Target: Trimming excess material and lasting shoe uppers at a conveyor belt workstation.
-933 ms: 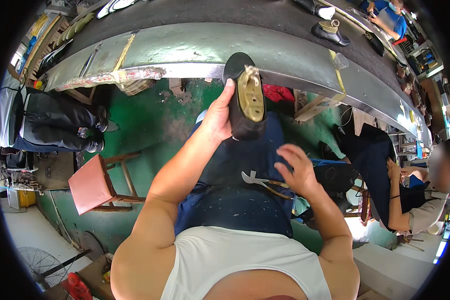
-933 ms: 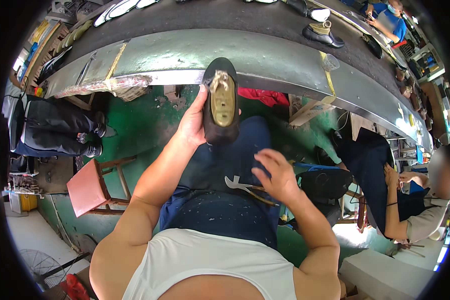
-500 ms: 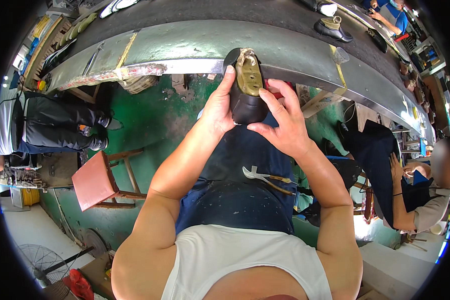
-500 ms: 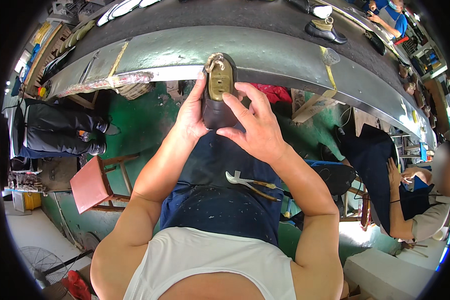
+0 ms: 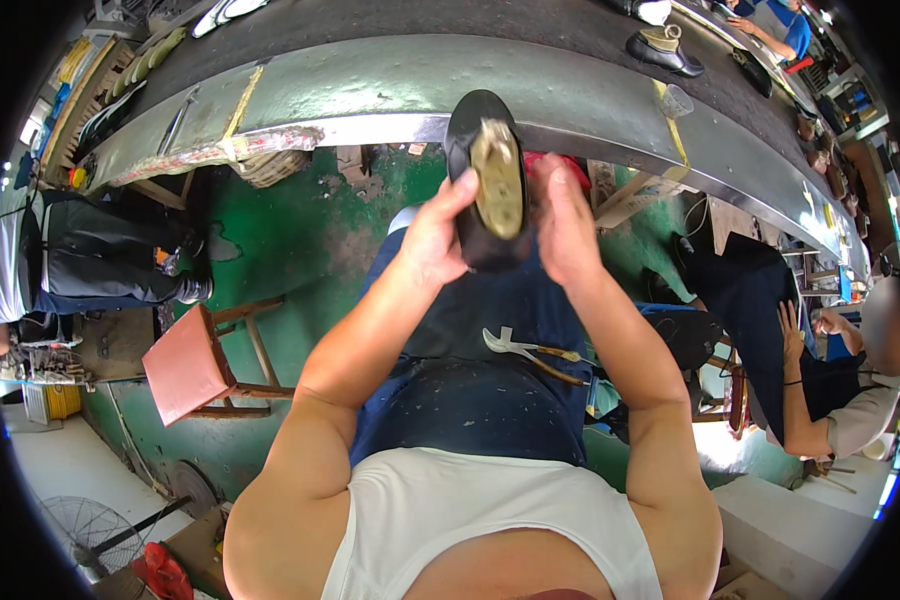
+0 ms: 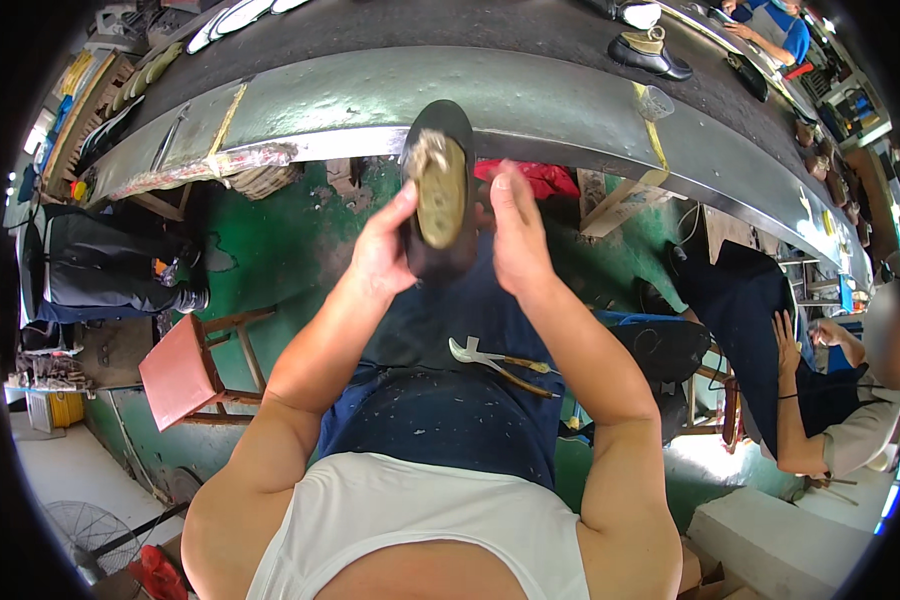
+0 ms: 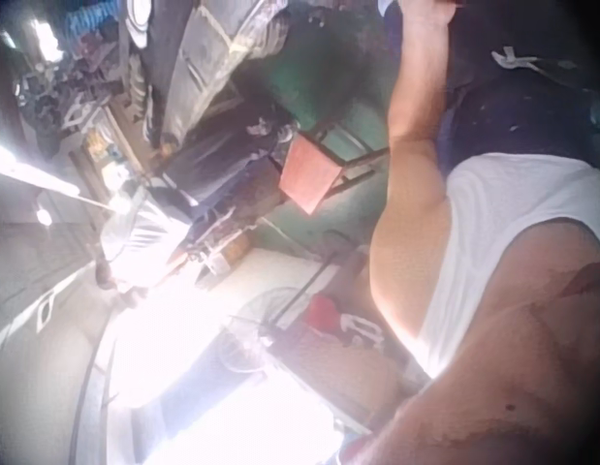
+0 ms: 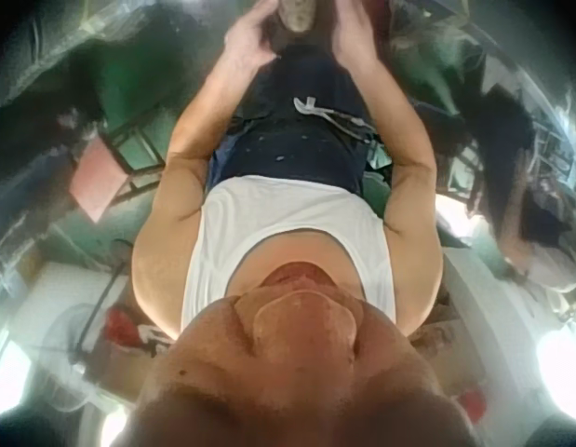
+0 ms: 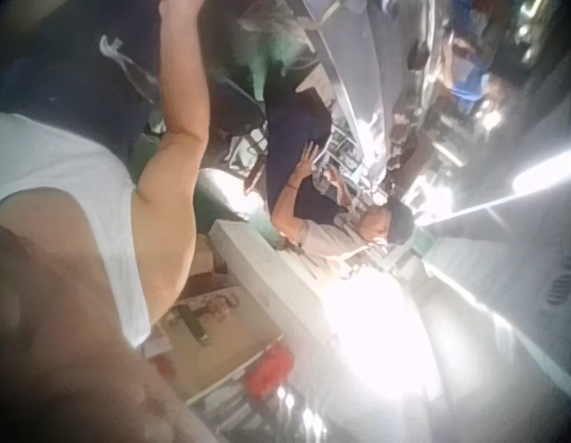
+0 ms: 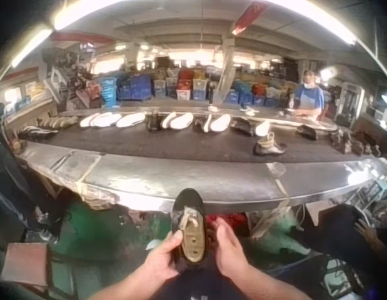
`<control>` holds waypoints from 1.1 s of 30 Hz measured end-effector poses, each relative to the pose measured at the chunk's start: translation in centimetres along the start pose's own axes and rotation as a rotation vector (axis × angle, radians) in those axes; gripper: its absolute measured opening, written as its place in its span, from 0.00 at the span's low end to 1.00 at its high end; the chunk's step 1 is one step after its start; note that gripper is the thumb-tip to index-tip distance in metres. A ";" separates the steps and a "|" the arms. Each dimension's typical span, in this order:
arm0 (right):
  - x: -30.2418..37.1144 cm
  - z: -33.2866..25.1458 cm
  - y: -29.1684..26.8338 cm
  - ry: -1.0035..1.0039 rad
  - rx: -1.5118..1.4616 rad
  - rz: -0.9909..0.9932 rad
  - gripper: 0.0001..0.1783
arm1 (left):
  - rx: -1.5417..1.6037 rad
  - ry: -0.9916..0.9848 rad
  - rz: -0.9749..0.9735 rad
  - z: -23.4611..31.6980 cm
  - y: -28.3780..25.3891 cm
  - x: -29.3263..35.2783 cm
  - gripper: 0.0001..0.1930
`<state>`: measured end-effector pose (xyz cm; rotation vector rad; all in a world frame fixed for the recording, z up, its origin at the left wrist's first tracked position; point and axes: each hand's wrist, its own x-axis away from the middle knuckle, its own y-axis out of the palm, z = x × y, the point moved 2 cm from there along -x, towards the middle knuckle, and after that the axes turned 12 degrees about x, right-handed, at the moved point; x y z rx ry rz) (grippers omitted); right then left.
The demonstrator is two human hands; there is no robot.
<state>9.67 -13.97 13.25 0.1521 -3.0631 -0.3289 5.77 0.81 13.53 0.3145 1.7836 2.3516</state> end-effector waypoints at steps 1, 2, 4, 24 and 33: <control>0.4 0.7 0.2 0.175 -0.178 -0.236 0.34 | -0.178 0.114 0.038 -1.0 0.1 0.9 0.32; 1.2 2.0 0.4 0.450 -0.240 -0.266 0.34 | -0.337 0.150 0.098 -2.1 -0.9 1.3 0.33; 3.2 3.9 0.3 0.441 -0.348 -0.313 0.34 | -0.359 0.232 0.198 -3.7 -3.2 1.6 0.32; 5.4 17.9 -3.8 1.036 -0.323 0.009 0.35 | -0.487 -0.290 0.905 -9.3 -18.1 -0.6 0.33; 5.5 17.7 -5.9 0.898 -0.263 0.030 0.33 | -0.395 -0.232 0.694 -10.1 -17.3 -1.3 0.39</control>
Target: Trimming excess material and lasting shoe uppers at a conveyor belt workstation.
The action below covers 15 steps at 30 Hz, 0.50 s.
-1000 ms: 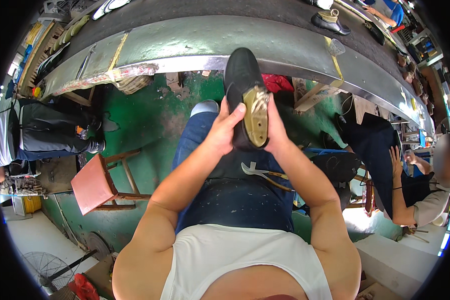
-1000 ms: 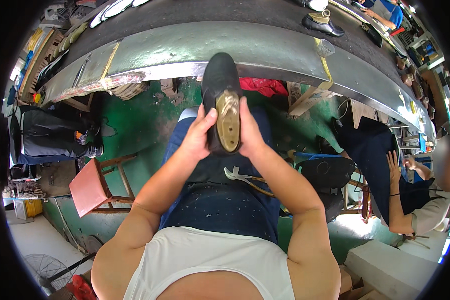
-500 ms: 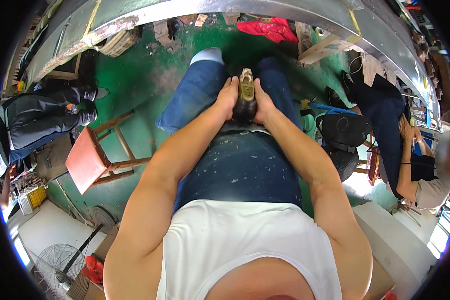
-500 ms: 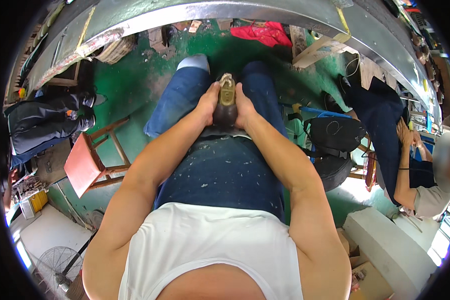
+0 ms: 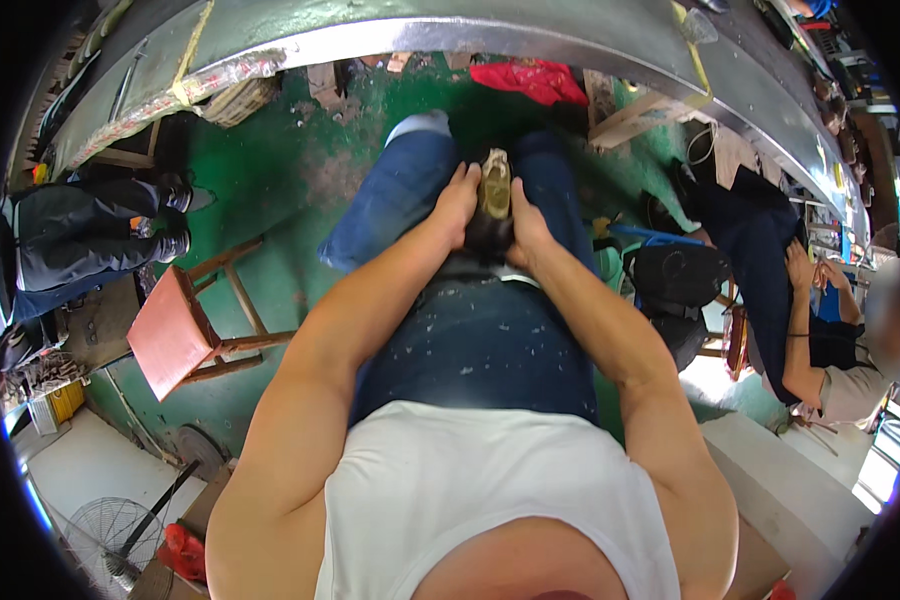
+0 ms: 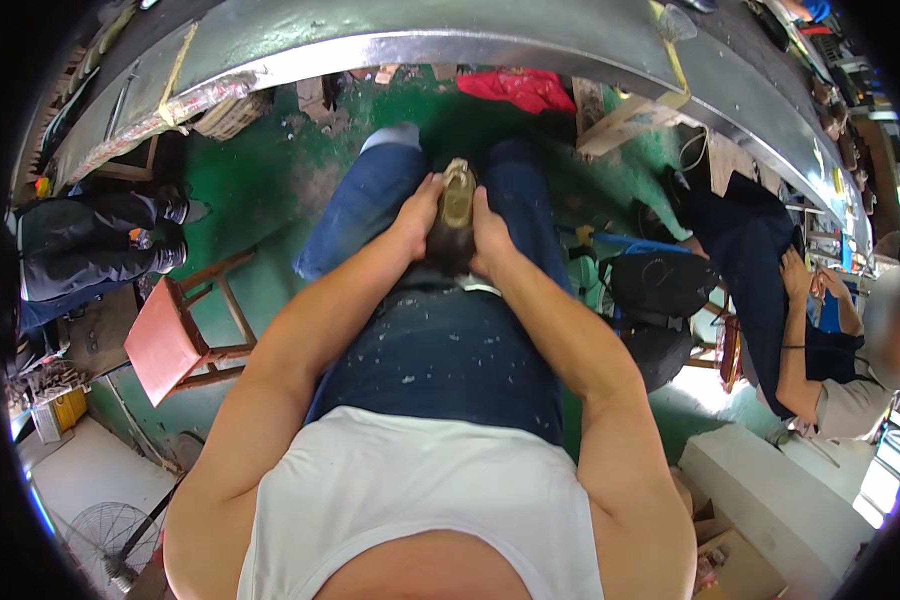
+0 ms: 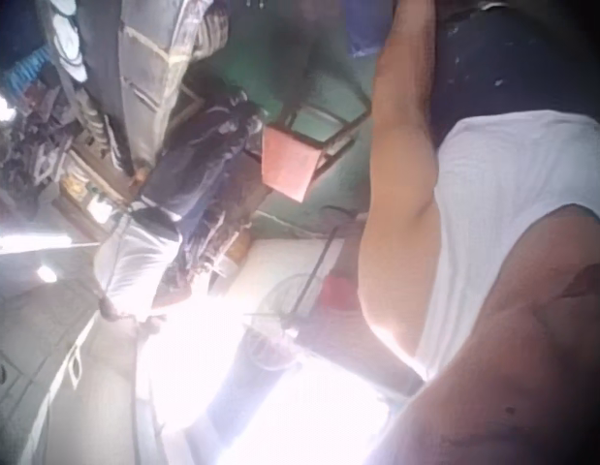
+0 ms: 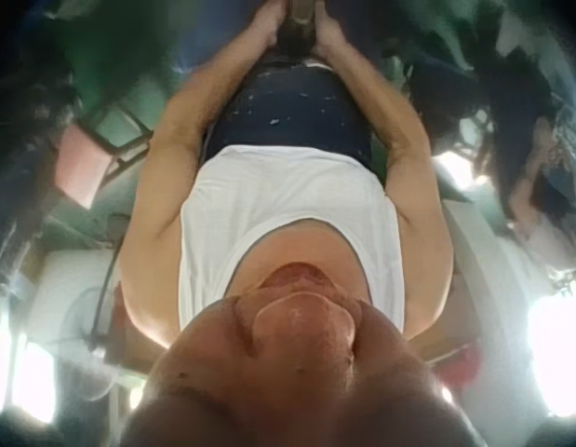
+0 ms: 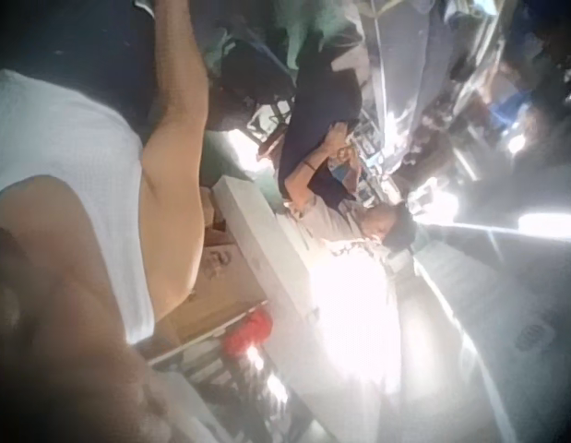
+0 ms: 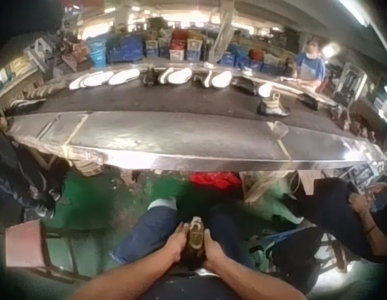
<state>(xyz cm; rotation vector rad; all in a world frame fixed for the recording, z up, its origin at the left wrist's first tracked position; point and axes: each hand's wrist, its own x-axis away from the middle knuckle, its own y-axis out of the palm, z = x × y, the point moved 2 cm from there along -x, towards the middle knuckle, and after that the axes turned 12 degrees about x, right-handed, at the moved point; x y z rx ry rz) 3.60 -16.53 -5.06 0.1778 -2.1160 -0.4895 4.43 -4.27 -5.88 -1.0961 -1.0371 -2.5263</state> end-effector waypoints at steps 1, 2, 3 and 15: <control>2.1 -0.5 2.0 -0.023 0.077 0.017 0.34 | 0.003 0.034 0.009 1.4 -0.1 2.6 0.39; 3.4 -0.9 2.6 -0.128 0.189 -0.056 0.34 | 0.042 0.109 -0.028 2.1 -0.2 4.4 0.42; 4.7 -1.1 2.7 -0.231 0.300 -0.126 0.35 | 0.083 0.179 -0.065 2.4 -0.5 6.2 0.46; 13.9 -14.4 6.1 -0.717 0.651 -0.442 0.55 | -0.241 0.743 -0.582 11.6 6.7 12.1 0.43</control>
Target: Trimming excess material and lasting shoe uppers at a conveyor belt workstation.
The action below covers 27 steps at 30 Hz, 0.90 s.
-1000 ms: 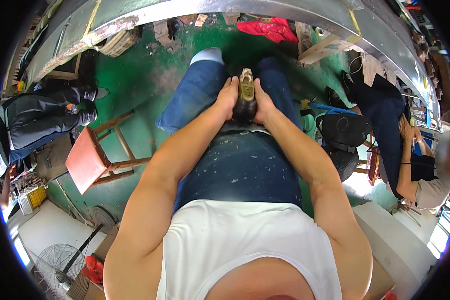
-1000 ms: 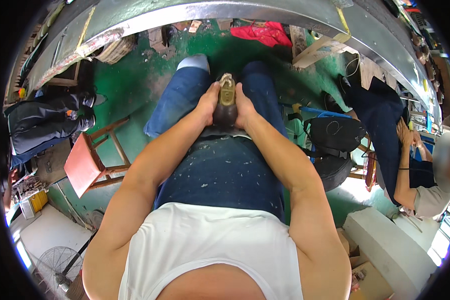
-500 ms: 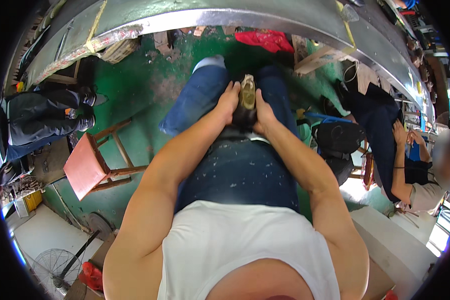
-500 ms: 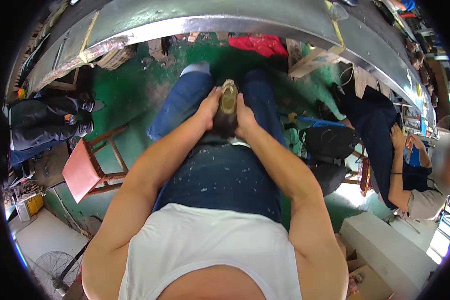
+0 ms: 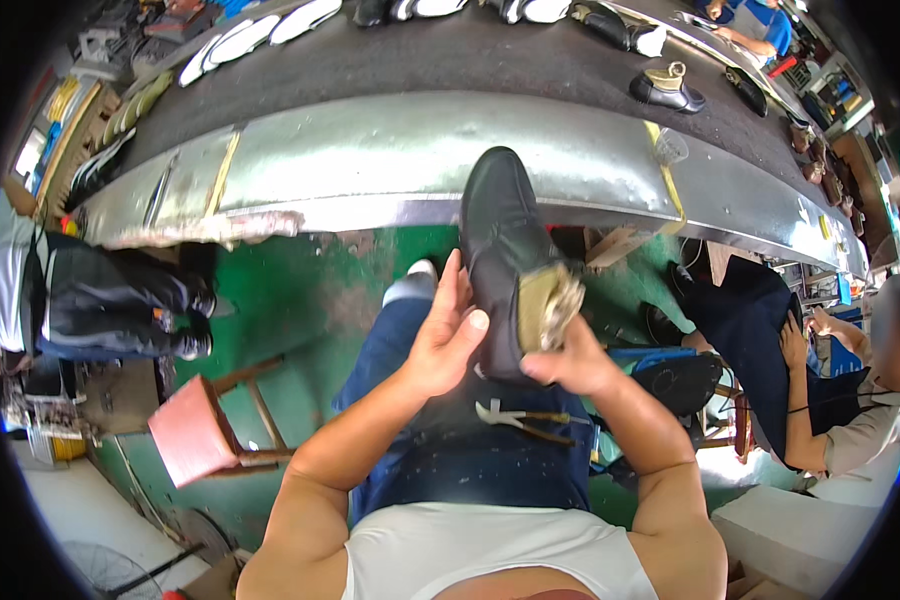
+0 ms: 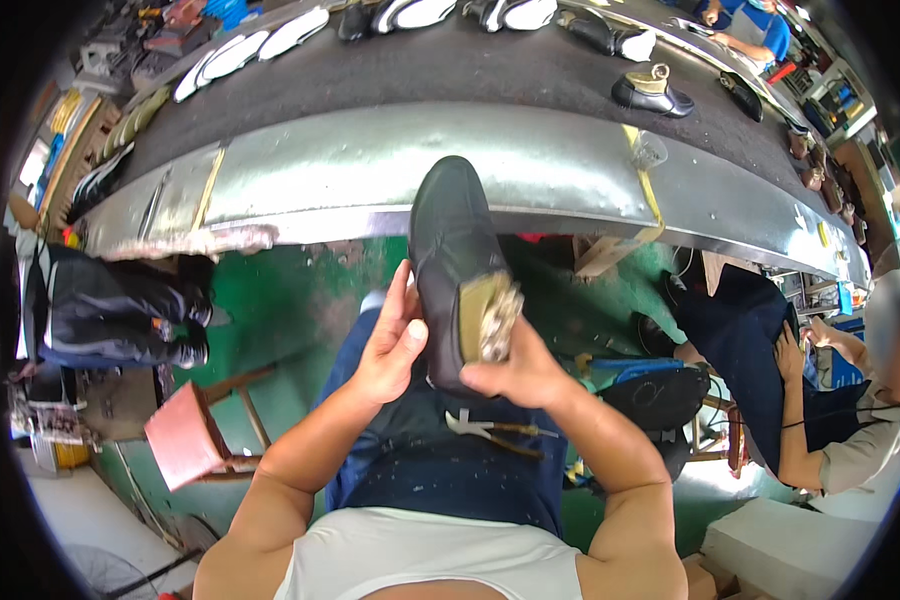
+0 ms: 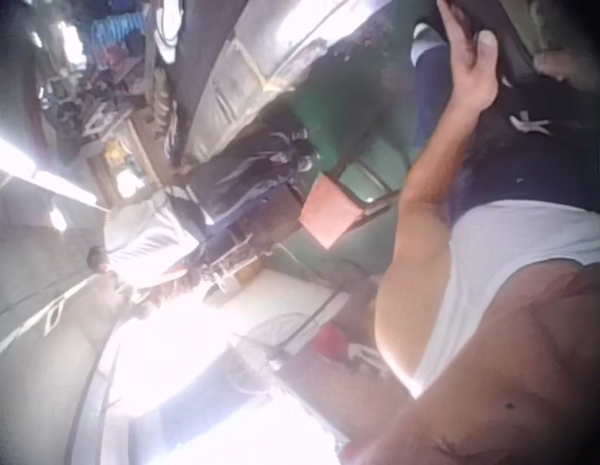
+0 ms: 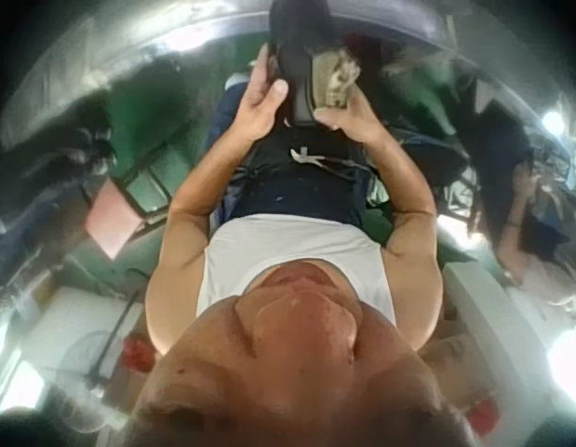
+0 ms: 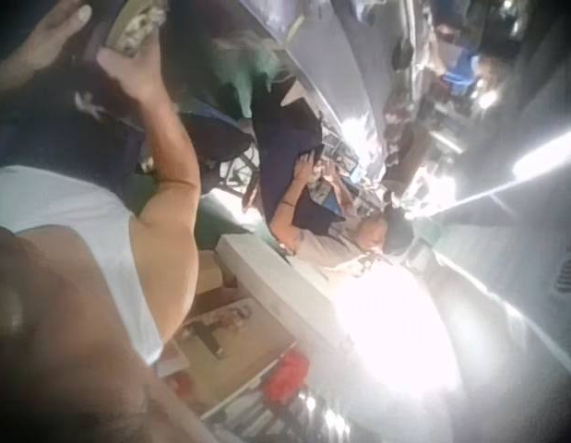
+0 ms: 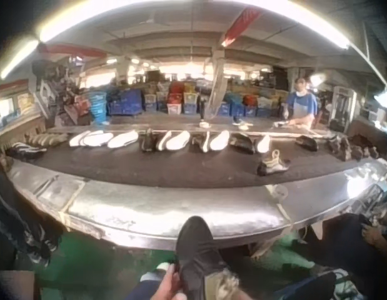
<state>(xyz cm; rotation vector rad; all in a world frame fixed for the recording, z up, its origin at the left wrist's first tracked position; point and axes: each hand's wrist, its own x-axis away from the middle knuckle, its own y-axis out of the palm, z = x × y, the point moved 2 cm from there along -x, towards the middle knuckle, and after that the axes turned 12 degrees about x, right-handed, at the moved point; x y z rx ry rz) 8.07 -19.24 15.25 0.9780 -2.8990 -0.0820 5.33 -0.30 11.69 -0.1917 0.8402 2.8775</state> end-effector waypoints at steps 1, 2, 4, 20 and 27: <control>-2.2 -1.3 -1.5 -0.004 -0.052 0.019 0.50 | -0.002 -0.013 0.024 0.5 -0.9 -1.2 0.41; -4.5 -2.5 -3.5 -0.003 -0.102 0.041 0.45 | 0.002 -0.029 0.048 1.3 -1.3 -2.4 0.38; -9.3 -2.8 -9.0 0.131 -0.336 -0.032 0.34 | -0.014 0.009 0.130 1.6 -3.5 -4.1 0.31; -32.7 -1.9 -25.3 -0.071 1.390 0.370 0.18 | -0.542 0.036 0.151 8.2 -11.5 -27.7 0.15; -32.6 -1.9 -24.6 -0.125 1.368 0.399 0.17 | -1.393 0.197 0.408 6.0 -23.6 -53.9 0.32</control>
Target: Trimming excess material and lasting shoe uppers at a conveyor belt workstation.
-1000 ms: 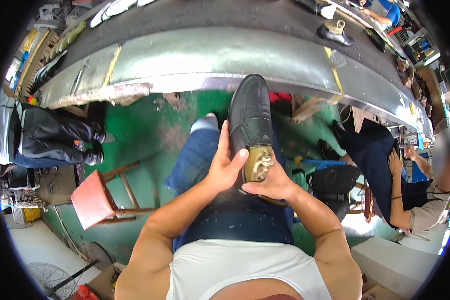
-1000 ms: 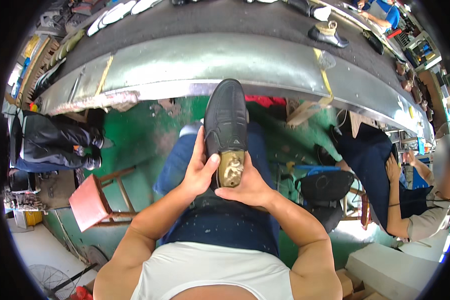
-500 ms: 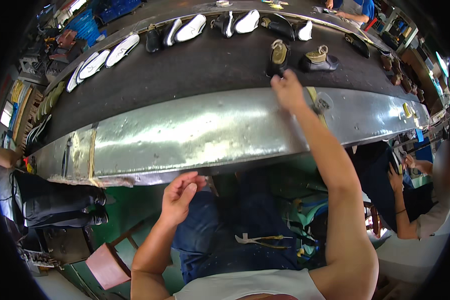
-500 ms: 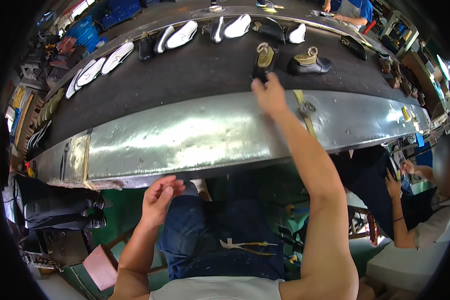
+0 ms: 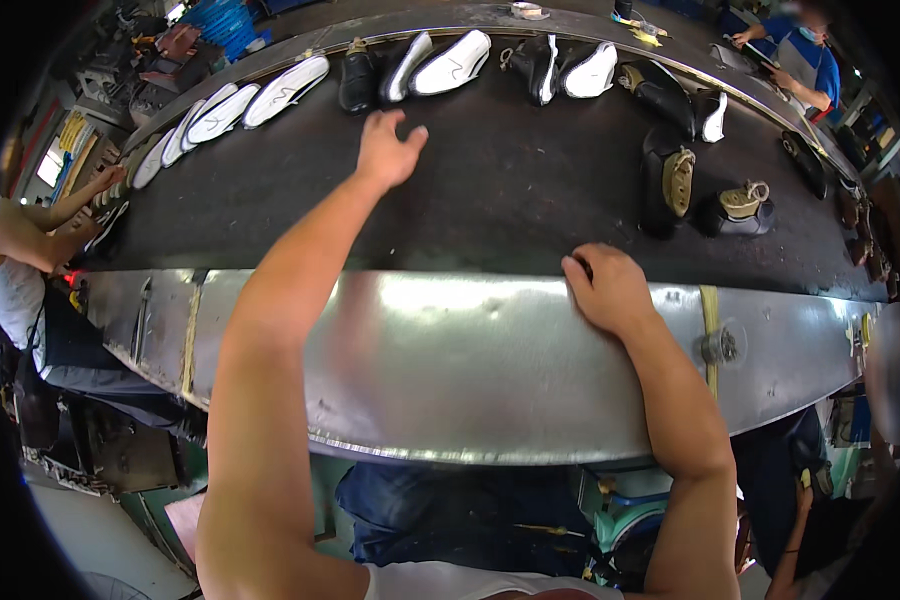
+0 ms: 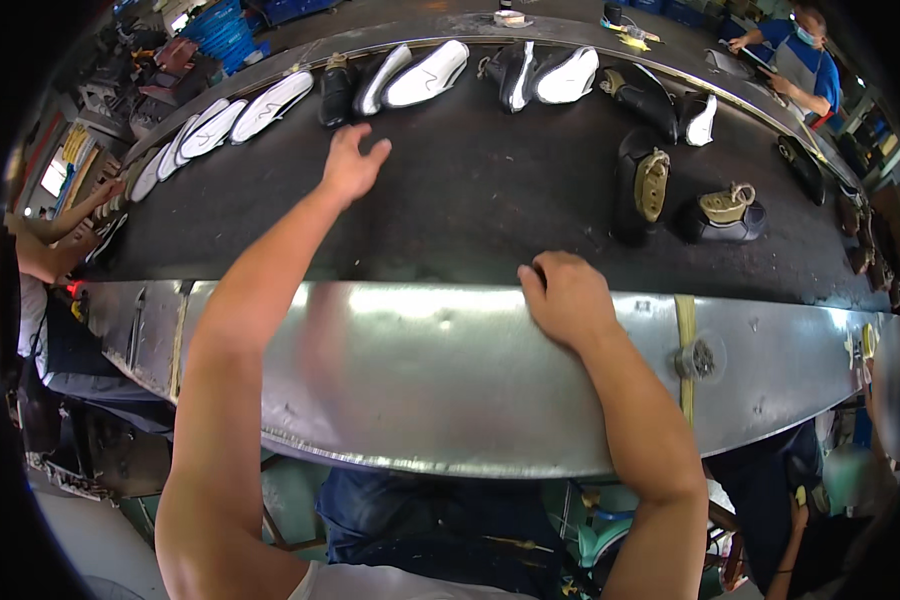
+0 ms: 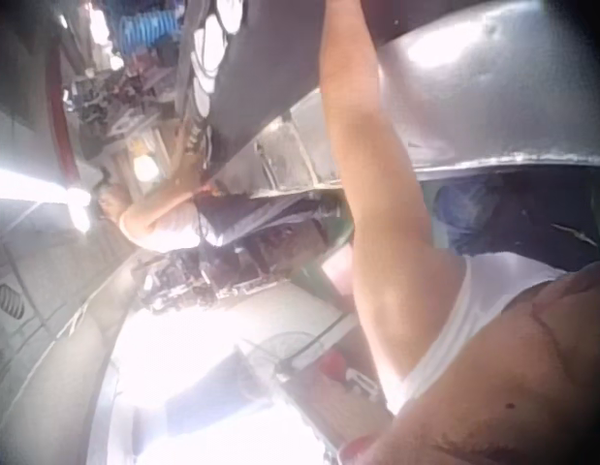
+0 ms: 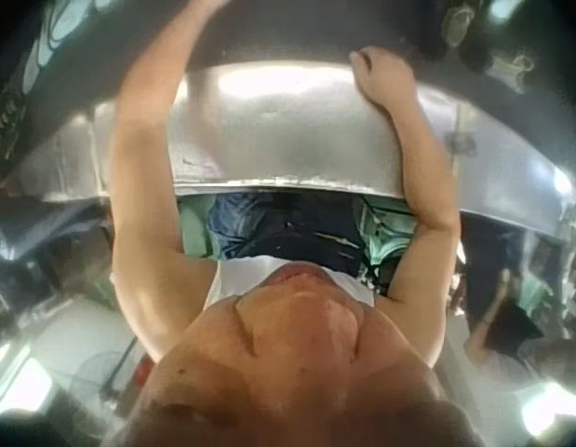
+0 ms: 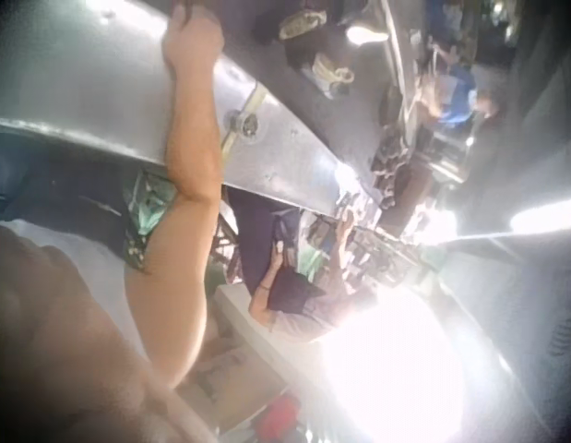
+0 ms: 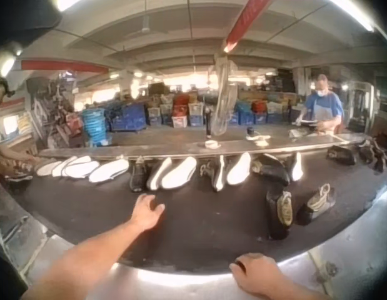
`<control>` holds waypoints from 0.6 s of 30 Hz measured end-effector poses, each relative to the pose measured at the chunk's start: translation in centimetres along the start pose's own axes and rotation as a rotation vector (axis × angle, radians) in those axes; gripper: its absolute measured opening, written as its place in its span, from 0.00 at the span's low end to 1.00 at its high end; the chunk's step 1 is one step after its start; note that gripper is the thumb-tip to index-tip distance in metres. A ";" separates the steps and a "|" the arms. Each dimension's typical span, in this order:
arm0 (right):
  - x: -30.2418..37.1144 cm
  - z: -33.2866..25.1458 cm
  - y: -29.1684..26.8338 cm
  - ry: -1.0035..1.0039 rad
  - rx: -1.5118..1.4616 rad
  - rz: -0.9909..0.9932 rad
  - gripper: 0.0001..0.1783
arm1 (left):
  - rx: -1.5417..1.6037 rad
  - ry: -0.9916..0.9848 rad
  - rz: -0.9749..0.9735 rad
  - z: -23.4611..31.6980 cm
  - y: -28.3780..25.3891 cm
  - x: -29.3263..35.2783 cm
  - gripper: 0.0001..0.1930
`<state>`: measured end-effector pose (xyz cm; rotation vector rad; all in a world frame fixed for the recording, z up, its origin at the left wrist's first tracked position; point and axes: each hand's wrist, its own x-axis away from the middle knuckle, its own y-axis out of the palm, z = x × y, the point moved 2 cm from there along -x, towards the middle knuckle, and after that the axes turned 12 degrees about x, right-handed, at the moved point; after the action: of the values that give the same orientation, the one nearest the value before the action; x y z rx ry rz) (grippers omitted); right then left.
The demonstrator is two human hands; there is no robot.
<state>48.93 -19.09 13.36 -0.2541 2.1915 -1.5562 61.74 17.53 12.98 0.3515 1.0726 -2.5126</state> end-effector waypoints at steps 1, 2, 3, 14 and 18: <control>0.1 0.3 0.2 -0.008 0.002 0.009 0.17 | -0.007 -0.034 0.061 0.0 1.5 -2.7 0.34; -0.1 0.0 0.2 -0.005 0.000 0.008 0.17 | -0.031 -0.061 0.137 -1.2 1.9 -5.6 0.38; -0.1 -0.3 0.0 0.004 -0.025 0.014 0.17 | -0.088 -0.033 0.158 -2.1 2.4 -8.1 0.41; -0.9 -0.8 0.3 0.052 -0.046 -0.022 0.16 | -0.280 -0.470 -0.183 -0.9 7.6 -16.0 0.47; -1.0 -1.6 0.4 0.024 -0.071 -0.008 0.17 | -0.386 -0.329 -0.144 -1.6 5.0 -13.2 0.45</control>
<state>49.18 -17.22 13.69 -0.2676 2.2693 -1.4949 75.92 18.77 13.63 -0.2465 1.4403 -2.2971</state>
